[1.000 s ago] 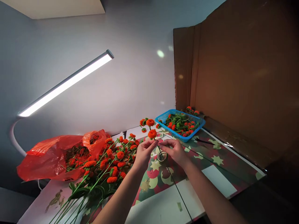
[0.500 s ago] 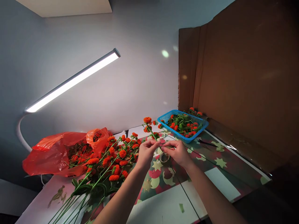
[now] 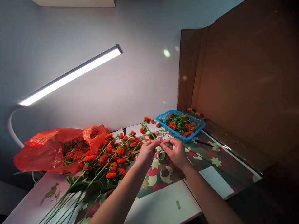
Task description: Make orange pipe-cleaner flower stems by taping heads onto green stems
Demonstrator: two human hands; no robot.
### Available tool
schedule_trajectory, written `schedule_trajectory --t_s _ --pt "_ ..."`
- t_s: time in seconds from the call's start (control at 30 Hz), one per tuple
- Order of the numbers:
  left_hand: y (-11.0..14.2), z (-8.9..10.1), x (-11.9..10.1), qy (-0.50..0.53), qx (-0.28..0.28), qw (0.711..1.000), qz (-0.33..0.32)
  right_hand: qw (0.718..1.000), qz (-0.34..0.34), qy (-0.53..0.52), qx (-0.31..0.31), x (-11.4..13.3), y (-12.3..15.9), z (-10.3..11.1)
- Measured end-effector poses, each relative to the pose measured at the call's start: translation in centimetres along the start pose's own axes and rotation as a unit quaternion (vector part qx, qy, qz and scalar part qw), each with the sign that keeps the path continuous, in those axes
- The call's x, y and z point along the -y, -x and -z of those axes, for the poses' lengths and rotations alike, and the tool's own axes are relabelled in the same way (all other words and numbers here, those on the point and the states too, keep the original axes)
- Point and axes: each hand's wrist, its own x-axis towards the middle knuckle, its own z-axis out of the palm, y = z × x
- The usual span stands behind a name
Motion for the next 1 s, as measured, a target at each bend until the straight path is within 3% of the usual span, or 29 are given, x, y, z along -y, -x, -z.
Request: schedule_trajectory --t_s 0.13,0.47,0.57,0.67,0.83,0.9,1.0 --pt "0.2 -0.5 0.1 0.082 0.022 0.995 0.056 1.000 -0.009 -0.013 0.002 -0.2 0.0 -0.1" --pt "0.1 -0.8 0.7 0.120 0.011 0.992 0.034 0.988 -0.117 -0.091 0.045 -1.0 0.0 -0.6" --pt "0.2 -0.7 0.9 0.107 0.014 0.994 0.023 0.967 -0.162 -0.193 0.044 -1.2 -0.1 -0.7" --pt "0.0 -0.3 1.0 0.095 0.056 0.994 0.010 0.934 -0.204 -0.292 0.033 -1.2 -0.2 -0.8" --pt "-0.8 0.7 1.2 0.073 0.119 0.990 -0.011 0.901 -0.237 -0.361 0.045 -0.6 -0.2 -0.9" --pt "-1.1 0.9 1.1 0.063 0.122 0.990 -0.012 0.905 -0.237 -0.351 0.044 -0.6 -0.1 -0.9" --pt "-1.2 1.2 0.5 0.028 0.104 0.994 -0.010 0.941 -0.204 -0.270 0.030 -0.9 -0.1 -0.8"
